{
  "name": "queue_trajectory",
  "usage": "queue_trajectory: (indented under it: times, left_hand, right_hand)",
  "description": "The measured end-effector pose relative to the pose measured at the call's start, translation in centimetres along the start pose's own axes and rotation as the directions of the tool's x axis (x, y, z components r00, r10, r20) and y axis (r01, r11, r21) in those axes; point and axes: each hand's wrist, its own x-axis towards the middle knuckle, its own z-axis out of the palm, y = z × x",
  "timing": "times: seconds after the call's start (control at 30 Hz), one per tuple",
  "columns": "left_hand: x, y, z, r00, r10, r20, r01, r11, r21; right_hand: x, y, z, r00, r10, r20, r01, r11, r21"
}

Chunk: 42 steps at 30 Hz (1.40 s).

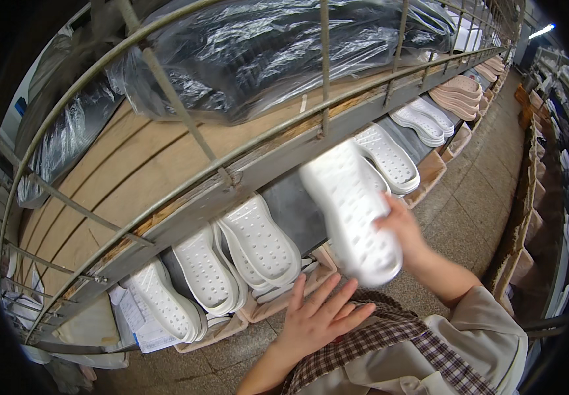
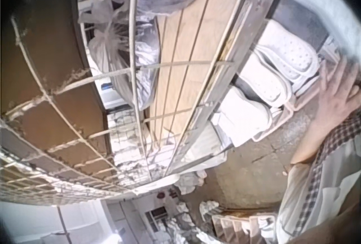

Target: The person picks up pairs of white and pink slippers from a shelf, turns them over to view the soles, and places them back on the shelf in neat stacks. The person handles multiple pairs, aligning them by size and color.

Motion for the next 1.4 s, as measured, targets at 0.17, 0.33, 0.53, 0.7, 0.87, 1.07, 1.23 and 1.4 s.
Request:
queue_trajectory:
  times: [0.17, 0.33, 0.53, 0.7, 0.87, 1.07, 1.23, 1.4]
  left_hand:
    - [-1.3, -1.4, 0.1, 0.979, -0.201, -0.014, 0.2, 0.976, -0.084]
    - [-2.4, -3.2, -0.2, 0.921, -0.389, 0.017, 0.388, 0.92, 0.051]
    - [-3.2, -4.0, -0.3, 0.885, -0.464, 0.036, 0.458, 0.882, 0.111]
    - [-3.6, -4.6, 0.2, 0.891, -0.447, 0.076, 0.438, 0.892, 0.107]
    - [-4.6, -4.9, -1.5, 0.868, -0.497, 0.009, 0.478, 0.84, 0.257]
    - [-8.4, -6.1, -6.1, 0.586, -0.809, 0.049, 0.683, 0.526, 0.507]
    - [-9.1, -6.3, -7.5, 0.564, -0.797, -0.217, 0.823, 0.562, 0.076]
    - [-10.2, -4.3, -11.7, 0.466, -0.744, -0.479, 0.845, 0.534, -0.007]
  right_hand:
    - [6.6, -5.0, -5.7, 0.961, -0.198, -0.193, 0.134, 0.944, -0.303]
    - [12.9, -5.1, -8.3, 0.988, 0.066, -0.141, -0.115, 0.918, -0.381]
    - [15.8, -3.4, -10.3, 0.976, 0.17, -0.137, -0.218, 0.749, -0.626]
    - [14.3, -4.0, -7.7, 0.935, -0.34, 0.098, 0.202, 0.285, -0.937]
    - [9.6, 1.3, 0.4, 0.947, -0.027, 0.319, 0.246, 0.699, -0.671]
    - [8.3, 10.8, 8.1, 0.876, 0.408, 0.256, -0.23, 0.821, -0.522]
    - [7.9, 9.0, 7.2, 0.927, 0.26, 0.269, -0.32, 0.923, 0.212]
    - [7.1, 5.6, 5.6, 0.997, 0.071, 0.01, -0.072, 0.992, 0.107]
